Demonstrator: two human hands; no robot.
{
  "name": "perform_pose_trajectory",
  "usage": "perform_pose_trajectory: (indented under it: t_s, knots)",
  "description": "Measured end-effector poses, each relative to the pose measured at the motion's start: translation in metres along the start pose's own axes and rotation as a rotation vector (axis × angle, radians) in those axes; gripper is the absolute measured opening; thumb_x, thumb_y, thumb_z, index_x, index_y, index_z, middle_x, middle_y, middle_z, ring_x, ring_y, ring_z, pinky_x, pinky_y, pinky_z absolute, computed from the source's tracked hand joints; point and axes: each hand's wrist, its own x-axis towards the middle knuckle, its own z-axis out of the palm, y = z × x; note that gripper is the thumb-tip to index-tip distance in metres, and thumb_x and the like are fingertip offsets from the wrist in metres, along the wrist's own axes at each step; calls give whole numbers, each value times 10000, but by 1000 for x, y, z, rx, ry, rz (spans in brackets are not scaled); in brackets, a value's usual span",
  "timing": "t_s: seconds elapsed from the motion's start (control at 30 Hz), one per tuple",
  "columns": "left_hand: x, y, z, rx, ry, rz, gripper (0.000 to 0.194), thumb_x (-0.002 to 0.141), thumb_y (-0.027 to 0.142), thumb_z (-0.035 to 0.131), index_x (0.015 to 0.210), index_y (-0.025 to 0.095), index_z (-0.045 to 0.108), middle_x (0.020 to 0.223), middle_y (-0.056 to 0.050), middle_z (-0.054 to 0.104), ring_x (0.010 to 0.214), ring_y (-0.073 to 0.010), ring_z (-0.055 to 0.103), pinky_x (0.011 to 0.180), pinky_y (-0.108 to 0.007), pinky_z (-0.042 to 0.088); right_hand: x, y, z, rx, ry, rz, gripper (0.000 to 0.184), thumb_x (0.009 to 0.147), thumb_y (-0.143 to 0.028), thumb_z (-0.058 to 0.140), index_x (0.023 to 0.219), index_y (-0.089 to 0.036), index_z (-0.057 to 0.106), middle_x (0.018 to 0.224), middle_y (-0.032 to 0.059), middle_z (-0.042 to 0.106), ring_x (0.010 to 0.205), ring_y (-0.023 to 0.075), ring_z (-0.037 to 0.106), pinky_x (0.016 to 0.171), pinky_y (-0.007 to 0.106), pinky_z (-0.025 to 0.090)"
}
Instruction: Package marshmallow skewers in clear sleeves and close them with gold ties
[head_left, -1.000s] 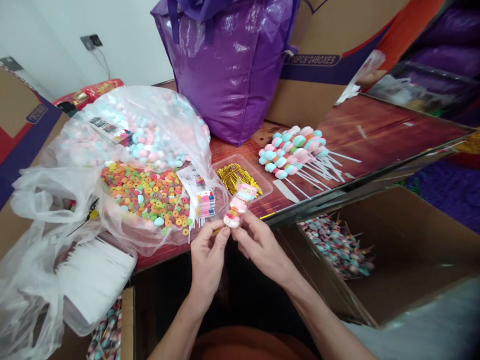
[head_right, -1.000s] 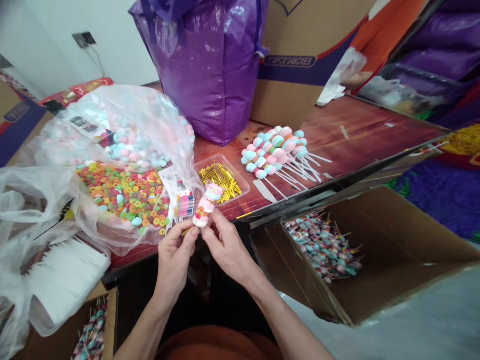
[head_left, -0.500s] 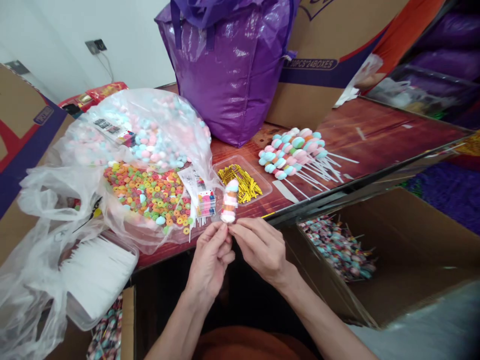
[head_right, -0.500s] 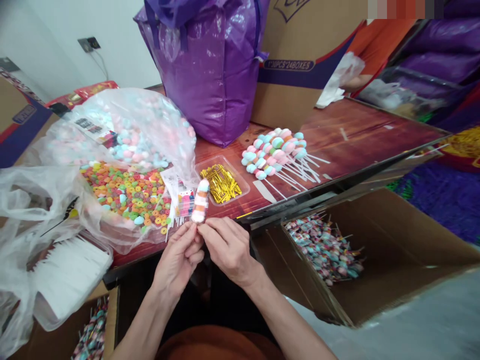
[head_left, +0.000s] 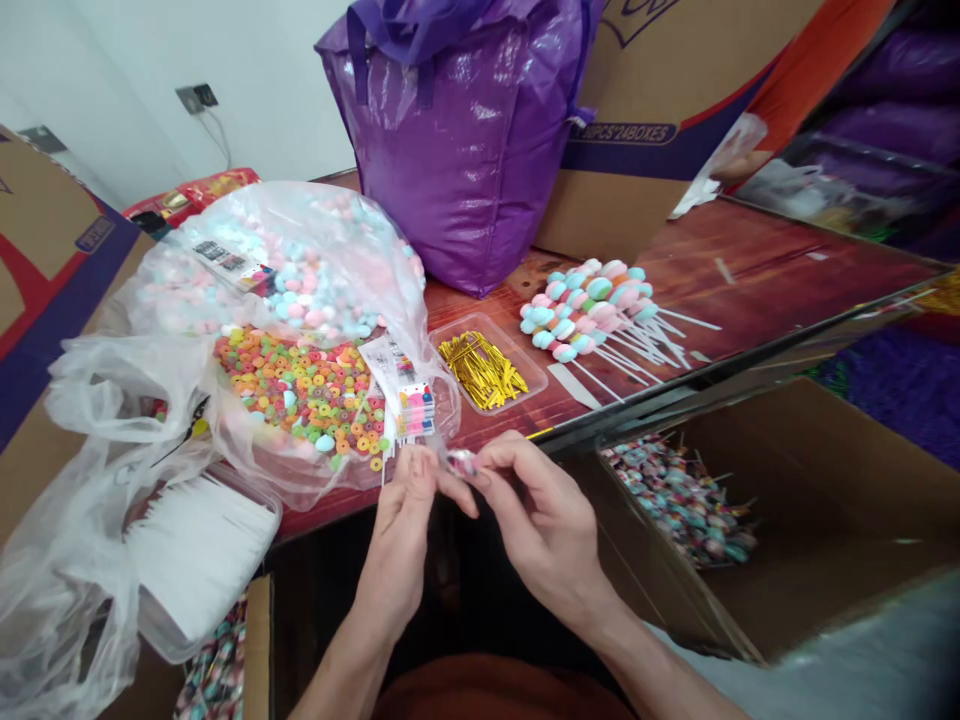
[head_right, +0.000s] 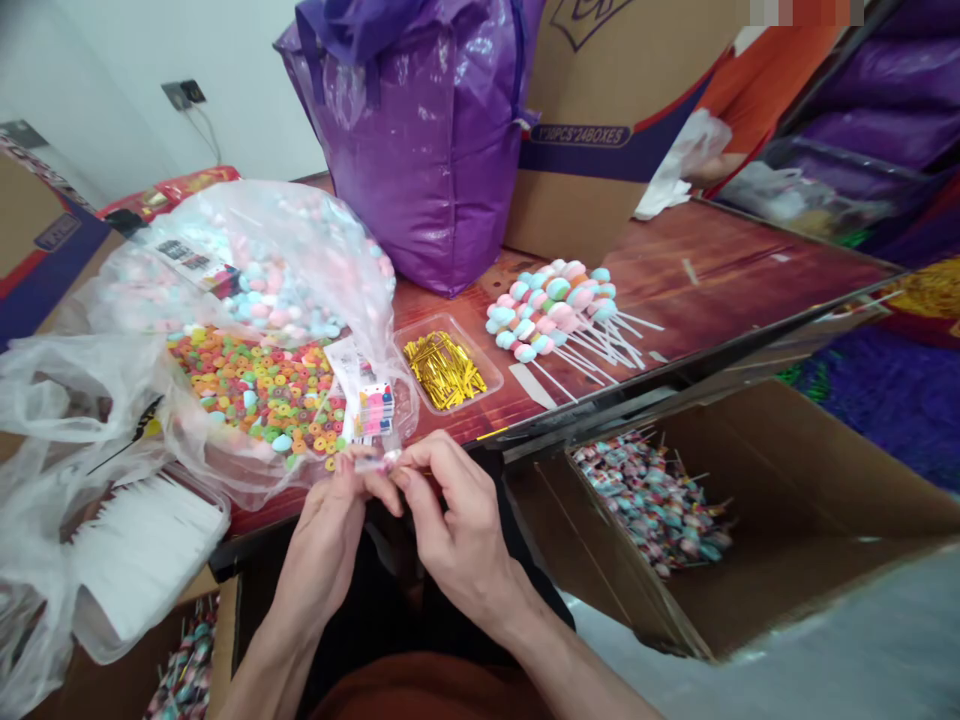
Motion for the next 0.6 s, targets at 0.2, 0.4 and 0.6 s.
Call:
perform_pose_trajectory:
  t_s: [0.2,0.4,0.6]
  knots:
    - [-2,-6,-1,19,-56,-82,218,871,396,709,806,196,768,887,-47,662,920,-193,577,886,-303,459,-7,0,0,87,42,22,155,927,-138,594,877,-215,719,836,44,701,775,185,654,699,299,524]
    - [9,-4,13,197,-32,-16,139,830,323,746,788,209,815,864,-74,703,795,-196,612,773,-308,472,-37,22,-4,378,-91,469,197,927,-357,648,902,-197,761,679,16,667,579,142,574,565,270,495]
    - [60,-7,-2,668,-35,323,173,857,239,688,987,265,799,1065,-89,712,1054,-263,605,993,-388,413,-67,71,-49,693,431,719,223,760,-389,829,843,-196,752,627,-27,577,524,82,478,502,222,432]
